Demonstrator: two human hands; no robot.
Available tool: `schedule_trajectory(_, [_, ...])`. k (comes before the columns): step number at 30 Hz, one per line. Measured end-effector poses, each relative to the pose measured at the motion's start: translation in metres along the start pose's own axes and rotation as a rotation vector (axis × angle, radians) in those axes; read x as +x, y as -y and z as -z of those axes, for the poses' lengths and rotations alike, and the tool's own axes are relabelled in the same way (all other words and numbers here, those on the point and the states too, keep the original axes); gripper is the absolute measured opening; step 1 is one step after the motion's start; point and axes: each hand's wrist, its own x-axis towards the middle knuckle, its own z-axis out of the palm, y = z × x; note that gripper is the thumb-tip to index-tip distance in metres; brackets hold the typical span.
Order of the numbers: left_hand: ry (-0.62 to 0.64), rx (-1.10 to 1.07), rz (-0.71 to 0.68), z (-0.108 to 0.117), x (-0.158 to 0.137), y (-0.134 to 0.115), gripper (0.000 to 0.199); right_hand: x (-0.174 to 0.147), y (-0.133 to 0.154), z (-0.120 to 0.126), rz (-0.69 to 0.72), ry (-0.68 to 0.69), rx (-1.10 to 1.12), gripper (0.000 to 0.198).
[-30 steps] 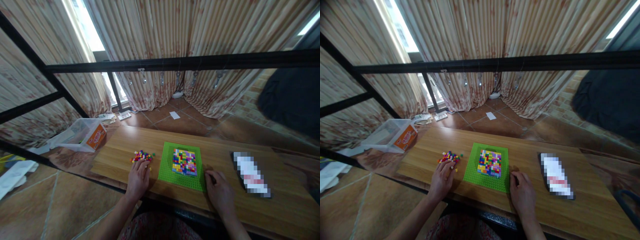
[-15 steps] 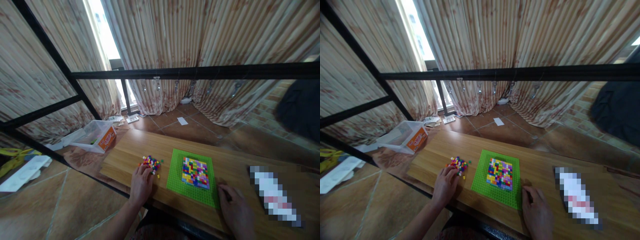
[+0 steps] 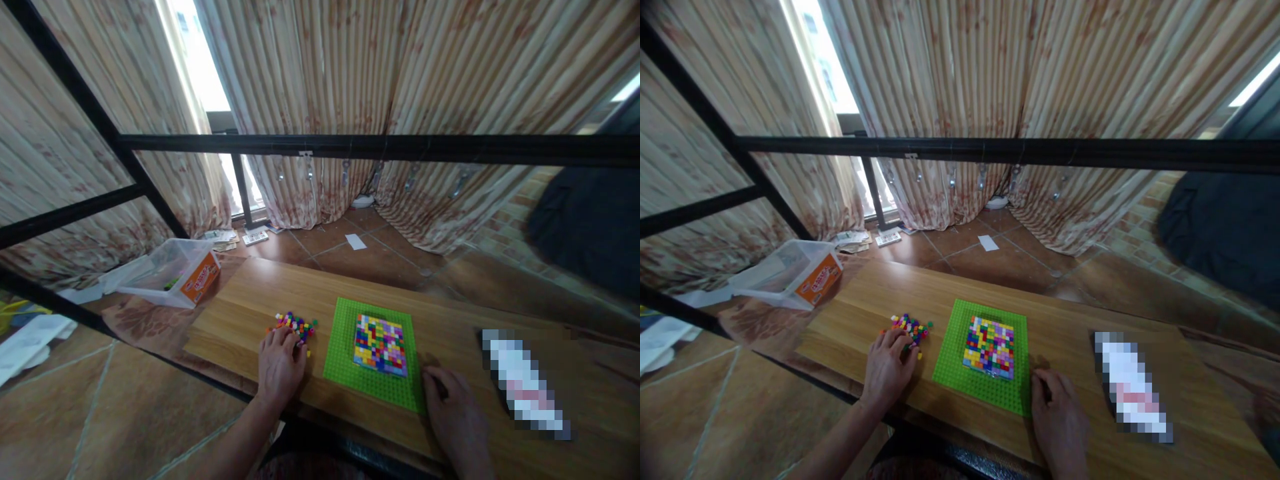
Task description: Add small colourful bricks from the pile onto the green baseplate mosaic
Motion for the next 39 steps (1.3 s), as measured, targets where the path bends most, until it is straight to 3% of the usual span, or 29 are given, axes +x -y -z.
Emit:
schedule_trajectory(8, [-0.058,-0.058,-0.084,0.002,0.006,-0.002,0.010,0.000,0.009,0.005,0.024,-0.001,0.021,0.034])
schedule_trajectory(14, [0.023,-0.352,-0.281,0.013,0.009,-0.045,0.014,0.001,0.014,0.006,0.022,-0.004,0.063,0.030])
schedule_trajectory(19, [0.057,-0.417,-0.339,0.000,0.007,-0.072,0.015,0.001,0.016,0.007,0.017,-0.013,0.065,0.028])
schedule_trajectory(27, [-0.008,-0.369,-0.411,-0.021,0.003,-0.072,0.019,0.003,0.020,0.009,0.020,-0.035,0.094,0.028])
schedule_trajectory(39, [-0.020,-0.367,-0.341,-0.028,0.002,-0.074,0.022,0.002,0.021,0.010,0.023,-0.021,0.083,0.034])
